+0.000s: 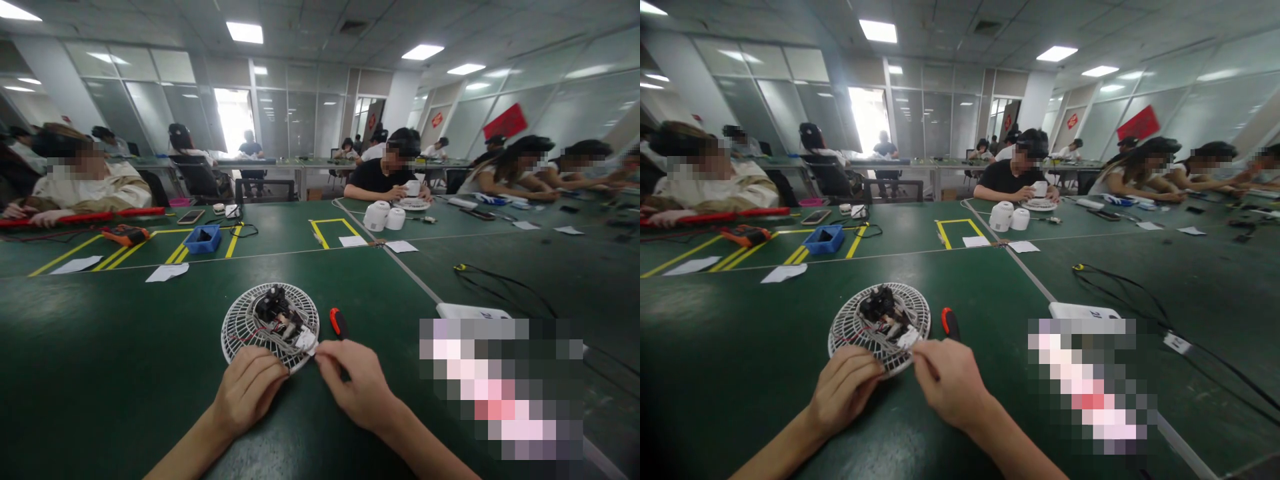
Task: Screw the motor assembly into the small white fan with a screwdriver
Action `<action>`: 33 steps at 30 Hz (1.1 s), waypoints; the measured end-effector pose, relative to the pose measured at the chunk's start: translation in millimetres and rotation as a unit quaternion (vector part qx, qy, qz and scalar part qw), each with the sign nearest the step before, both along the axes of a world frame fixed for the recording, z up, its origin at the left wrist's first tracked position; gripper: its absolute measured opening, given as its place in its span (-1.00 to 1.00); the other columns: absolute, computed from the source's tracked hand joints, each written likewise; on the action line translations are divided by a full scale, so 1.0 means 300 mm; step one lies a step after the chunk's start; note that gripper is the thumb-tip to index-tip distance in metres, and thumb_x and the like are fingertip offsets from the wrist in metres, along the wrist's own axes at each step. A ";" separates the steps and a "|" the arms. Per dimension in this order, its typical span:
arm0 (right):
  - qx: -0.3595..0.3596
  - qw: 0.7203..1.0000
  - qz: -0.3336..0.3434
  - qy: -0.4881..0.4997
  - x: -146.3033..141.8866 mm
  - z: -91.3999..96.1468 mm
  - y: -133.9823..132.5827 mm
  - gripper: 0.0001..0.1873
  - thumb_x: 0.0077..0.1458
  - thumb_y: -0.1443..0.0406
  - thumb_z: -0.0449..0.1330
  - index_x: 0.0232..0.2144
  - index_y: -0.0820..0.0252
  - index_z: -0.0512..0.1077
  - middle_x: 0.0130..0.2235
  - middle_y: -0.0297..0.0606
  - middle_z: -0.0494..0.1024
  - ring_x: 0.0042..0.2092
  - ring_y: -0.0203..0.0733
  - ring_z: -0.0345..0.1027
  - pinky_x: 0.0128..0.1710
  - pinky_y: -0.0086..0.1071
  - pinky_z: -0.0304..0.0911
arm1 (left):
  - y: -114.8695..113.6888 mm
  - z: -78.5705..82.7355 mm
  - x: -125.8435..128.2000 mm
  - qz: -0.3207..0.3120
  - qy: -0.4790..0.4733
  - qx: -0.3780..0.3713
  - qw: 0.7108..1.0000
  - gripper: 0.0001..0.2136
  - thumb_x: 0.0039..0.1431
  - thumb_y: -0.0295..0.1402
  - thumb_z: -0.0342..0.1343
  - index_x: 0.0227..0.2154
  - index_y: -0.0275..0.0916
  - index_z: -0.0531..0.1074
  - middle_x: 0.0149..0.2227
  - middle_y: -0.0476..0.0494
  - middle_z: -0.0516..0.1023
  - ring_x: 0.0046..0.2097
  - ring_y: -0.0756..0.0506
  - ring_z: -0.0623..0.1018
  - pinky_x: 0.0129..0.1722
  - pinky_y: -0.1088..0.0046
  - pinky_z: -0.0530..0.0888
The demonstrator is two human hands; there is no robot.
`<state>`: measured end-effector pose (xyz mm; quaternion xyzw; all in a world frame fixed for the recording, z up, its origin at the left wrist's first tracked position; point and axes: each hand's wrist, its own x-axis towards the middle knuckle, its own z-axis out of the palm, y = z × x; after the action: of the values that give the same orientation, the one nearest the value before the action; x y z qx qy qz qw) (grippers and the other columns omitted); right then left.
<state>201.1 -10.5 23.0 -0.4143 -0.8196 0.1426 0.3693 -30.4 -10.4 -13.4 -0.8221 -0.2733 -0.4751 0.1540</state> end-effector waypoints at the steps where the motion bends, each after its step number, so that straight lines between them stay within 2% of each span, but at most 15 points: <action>1: 0.007 0.997 -0.066 0.024 0.026 0.009 0.018 -0.80 0.32 0.29 0.04 -0.22 0.15 0.47 -0.47 -0.33 0.48 -0.45 -0.24 0.37 -0.35 -0.41 0.26 | 0.002 0.001 -0.002 0.002 -0.010 -0.010 1.000 -0.85 0.19 -0.57 0.17 -0.19 -0.28 0.47 -0.31 -0.13 0.60 -0.22 -0.06 0.55 -0.13 0.36 0.51; 3: -0.022 0.987 -0.161 0.009 0.072 0.020 0.056 -0.79 0.29 0.22 0.10 -0.14 0.18 0.45 -0.46 -0.37 0.43 -0.48 -0.25 0.32 -0.40 -0.40 0.23 | 0.005 0.004 -0.007 0.003 -0.023 -0.028 0.999 -0.86 0.21 -0.56 0.14 -0.20 -0.25 0.45 -0.31 -0.12 0.60 -0.21 -0.06 0.55 -0.14 0.37 0.51; 5: -0.078 0.974 -0.211 -0.043 0.103 0.023 0.087 -0.57 0.19 0.14 0.23 0.05 0.20 0.40 -0.34 -0.29 0.49 -0.41 -0.19 0.38 -0.41 -0.38 0.23 | 0.008 0.007 -0.010 0.000 -0.031 -0.038 0.999 -0.86 0.22 -0.57 0.12 -0.21 -0.24 0.42 -0.32 -0.11 0.59 -0.20 -0.06 0.55 -0.12 0.38 0.50; 8: -0.170 0.958 -0.208 -0.101 0.118 0.016 0.112 -0.35 0.10 0.15 0.31 0.20 0.22 0.32 -0.33 -0.25 0.52 -0.37 -0.10 0.44 -0.42 -0.36 0.20 | 0.010 0.011 -0.013 0.000 -0.047 -0.044 0.998 -0.85 0.22 -0.59 0.07 -0.22 -0.23 0.39 -0.31 -0.10 0.58 -0.19 -0.06 0.54 -0.11 0.39 0.50; 11: -0.207 0.954 -0.195 -0.093 0.115 0.006 0.114 -0.34 0.10 0.25 0.27 0.24 0.23 0.28 -0.38 -0.30 0.51 -0.38 -0.11 0.44 -0.40 -0.36 0.18 | 0.012 0.010 -0.017 0.009 -0.063 -0.045 0.997 -0.82 0.21 -0.60 0.06 -0.20 -0.21 0.38 -0.29 -0.09 0.59 -0.18 -0.06 0.55 -0.10 0.37 0.50; 13: -0.232 0.954 -0.188 -0.034 0.114 0.003 0.112 -0.33 0.08 0.28 0.24 0.24 0.24 0.26 -0.42 -0.37 0.50 -0.41 -0.15 0.42 -0.39 -0.36 0.20 | 0.014 0.006 -0.020 0.017 -0.069 -0.046 0.996 -0.80 0.21 -0.60 0.06 -0.17 -0.19 0.37 -0.28 -0.08 0.59 -0.16 -0.06 0.56 -0.09 0.36 0.51; 15: -0.282 0.943 -0.162 0.075 0.113 0.005 0.109 -0.31 0.04 0.26 0.22 0.23 0.25 0.25 -0.47 -0.44 0.48 -0.44 -0.18 0.39 -0.39 -0.36 0.23 | 0.017 0.000 -0.022 0.024 -0.074 -0.047 0.996 -0.79 0.21 -0.60 0.06 -0.17 -0.19 0.37 -0.27 -0.08 0.59 -0.16 -0.06 0.56 -0.08 0.35 0.51; 19: -0.350 0.900 -0.109 0.238 0.104 0.021 0.102 -0.27 -0.01 0.20 0.16 0.23 0.27 0.20 -0.50 -0.44 0.54 -0.44 -0.19 0.41 -0.43 -0.39 0.27 | 0.020 -0.011 -0.023 0.030 -0.077 -0.049 0.995 -0.79 0.22 -0.62 0.06 -0.16 -0.20 0.37 -0.26 -0.09 0.58 -0.14 -0.06 0.55 -0.07 0.35 0.52; 21: -0.367 0.880 -0.087 0.288 0.096 0.026 0.097 -0.23 -0.06 0.21 0.18 0.23 0.27 0.20 -0.46 -0.39 0.60 -0.48 -0.23 0.39 -0.52 -0.45 0.19 | 0.020 -0.017 -0.025 0.028 -0.078 -0.051 0.995 -0.77 0.22 -0.63 0.06 -0.15 -0.21 0.37 -0.24 -0.10 0.57 -0.12 -0.06 0.54 -0.06 0.35 0.51; 24: -0.394 0.836 -0.037 0.380 0.084 0.028 0.090 -0.14 -0.16 0.26 0.25 0.23 0.27 0.17 -0.42 -0.34 0.64 -0.54 -0.30 0.34 -0.60 -0.51 0.12 | 0.022 -0.022 -0.029 0.022 -0.073 -0.048 0.996 -0.76 0.21 -0.65 0.06 -0.14 -0.23 0.36 -0.23 -0.11 0.57 -0.11 -0.06 0.53 -0.04 0.35 0.50; 29: -0.420 0.768 0.019 0.483 0.075 0.032 0.073 -0.11 -0.22 0.36 0.34 0.20 0.17 0.18 -0.33 -0.32 0.67 -0.53 -0.32 0.42 -0.52 -0.47 0.36 | 0.022 -0.008 -0.026 0.022 -0.073 -0.045 0.996 -0.80 0.21 -0.62 0.07 -0.17 -0.22 0.37 -0.26 -0.09 0.57 -0.13 -0.05 0.54 -0.06 0.37 0.50; 33: -0.416 0.730 0.020 0.542 0.082 0.031 0.069 -0.21 -0.16 0.39 0.34 0.15 0.11 0.21 -0.30 -0.30 0.69 -0.49 -0.30 0.51 -0.46 -0.47 0.45 | 0.019 0.001 -0.023 0.024 -0.078 -0.053 0.995 -0.84 0.23 -0.58 0.08 -0.20 -0.21 0.37 -0.27 -0.07 0.57 -0.15 -0.06 0.54 -0.07 0.37 0.49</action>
<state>225.7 10.2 32.3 -0.3627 -0.3471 0.6770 0.5382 -37.4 -4.6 -13.0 -0.7827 -0.3290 -0.5188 0.1000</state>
